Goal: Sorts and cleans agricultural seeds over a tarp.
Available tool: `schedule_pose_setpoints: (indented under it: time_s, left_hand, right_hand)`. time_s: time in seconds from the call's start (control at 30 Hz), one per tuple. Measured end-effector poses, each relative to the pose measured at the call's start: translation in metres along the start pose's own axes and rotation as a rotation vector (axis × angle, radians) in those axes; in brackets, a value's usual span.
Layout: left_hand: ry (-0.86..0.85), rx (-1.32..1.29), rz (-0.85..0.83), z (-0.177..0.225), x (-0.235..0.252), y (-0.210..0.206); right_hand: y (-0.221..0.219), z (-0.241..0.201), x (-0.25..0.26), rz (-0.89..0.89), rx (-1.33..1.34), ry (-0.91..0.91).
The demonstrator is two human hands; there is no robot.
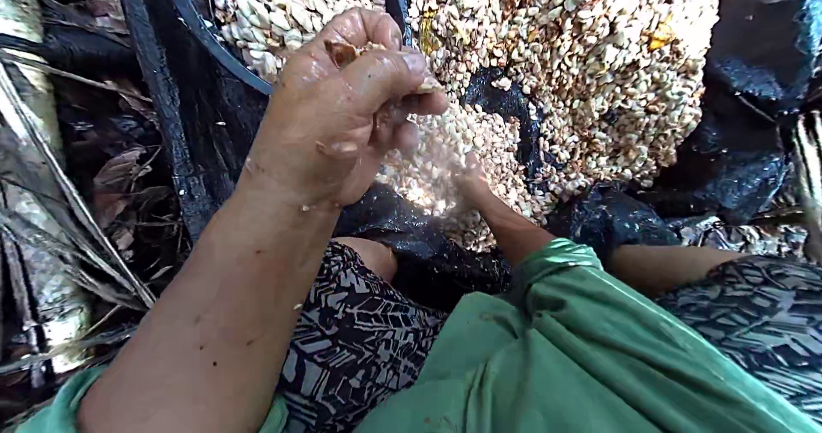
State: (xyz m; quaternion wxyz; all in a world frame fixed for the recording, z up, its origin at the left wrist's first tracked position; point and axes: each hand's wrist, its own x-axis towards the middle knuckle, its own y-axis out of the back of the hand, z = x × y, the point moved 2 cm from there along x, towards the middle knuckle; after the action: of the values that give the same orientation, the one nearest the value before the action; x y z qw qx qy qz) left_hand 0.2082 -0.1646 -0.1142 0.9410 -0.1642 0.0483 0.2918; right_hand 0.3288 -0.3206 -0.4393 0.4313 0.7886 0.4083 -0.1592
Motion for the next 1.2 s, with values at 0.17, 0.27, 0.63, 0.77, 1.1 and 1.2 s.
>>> schedule_pose_setpoints:
  time_s: [0.17,0.27,0.63,0.77,1.1,1.2]
  left_hand:
    - [0.118,0.014,-0.079,-0.007,0.005,-0.006]
    - [0.161,-0.070,-0.090,-0.008,0.006,-0.003]
    - [0.496,-0.129,0.209,-0.036,0.019,-0.007]
    - [0.267,-0.169,0.139,-0.027,0.002,0.002]
    - [0.080,-0.113,0.298,-0.023,0.024,-0.001]
    - [0.115,-0.044,0.233,-0.023,0.031,-0.014]
  right_hand:
    - [0.033,-0.014,0.011,-0.103,0.013,0.200]
    - [0.066,-0.029,0.021,0.072,0.065,0.335]
    - [0.027,0.026,0.018,-0.270,-0.323,0.168]
    - [0.098,0.059,0.019,0.031,-0.221,0.109]
    - [0.037,0.073,-0.005,-0.037,0.007,-0.389]
    - [0.043,0.034,0.013,-0.064,0.093,-0.145]
